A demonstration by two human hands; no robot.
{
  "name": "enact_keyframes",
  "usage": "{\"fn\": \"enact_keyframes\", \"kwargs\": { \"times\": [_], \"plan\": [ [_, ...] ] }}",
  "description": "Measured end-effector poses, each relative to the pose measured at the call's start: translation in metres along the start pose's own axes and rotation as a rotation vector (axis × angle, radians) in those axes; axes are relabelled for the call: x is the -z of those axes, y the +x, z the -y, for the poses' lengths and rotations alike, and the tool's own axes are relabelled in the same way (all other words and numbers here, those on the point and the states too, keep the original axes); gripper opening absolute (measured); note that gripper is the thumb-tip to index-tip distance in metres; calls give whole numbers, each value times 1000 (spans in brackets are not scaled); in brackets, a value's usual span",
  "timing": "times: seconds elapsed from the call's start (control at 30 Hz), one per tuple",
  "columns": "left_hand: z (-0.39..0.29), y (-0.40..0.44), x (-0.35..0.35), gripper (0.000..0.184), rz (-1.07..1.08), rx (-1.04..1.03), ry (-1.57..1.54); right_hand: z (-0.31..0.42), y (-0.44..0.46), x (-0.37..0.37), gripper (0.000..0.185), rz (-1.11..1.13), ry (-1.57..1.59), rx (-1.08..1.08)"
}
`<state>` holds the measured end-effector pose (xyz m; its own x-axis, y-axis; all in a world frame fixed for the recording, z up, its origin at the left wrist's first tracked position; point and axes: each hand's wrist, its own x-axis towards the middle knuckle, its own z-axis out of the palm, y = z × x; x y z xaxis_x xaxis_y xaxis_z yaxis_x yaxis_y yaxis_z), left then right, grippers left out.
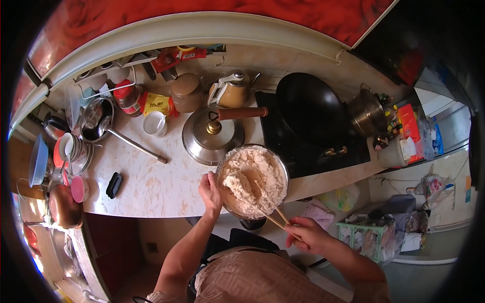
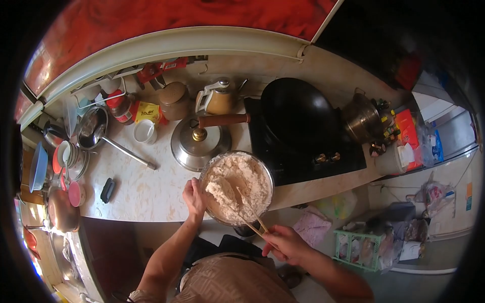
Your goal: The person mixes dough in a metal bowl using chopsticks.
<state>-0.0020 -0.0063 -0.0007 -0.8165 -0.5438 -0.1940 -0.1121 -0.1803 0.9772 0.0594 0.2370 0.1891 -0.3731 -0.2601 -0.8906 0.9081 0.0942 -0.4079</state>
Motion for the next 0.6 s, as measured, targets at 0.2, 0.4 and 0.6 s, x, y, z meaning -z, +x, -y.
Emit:
{"fn": "enact_keyframes", "kwargs": {
  "times": [0.2,0.4,0.6],
  "plan": [
    [13,2,0,39,2,21,-45,-22,27,-5,14,1,300,-41],
    [7,2,2,40,7,-71,59,-21,79,-49,20,80,249,-101],
    [18,6,3,40,9,-13,55,-32,104,-54,25,-41,-315,-96]
  ]
}}
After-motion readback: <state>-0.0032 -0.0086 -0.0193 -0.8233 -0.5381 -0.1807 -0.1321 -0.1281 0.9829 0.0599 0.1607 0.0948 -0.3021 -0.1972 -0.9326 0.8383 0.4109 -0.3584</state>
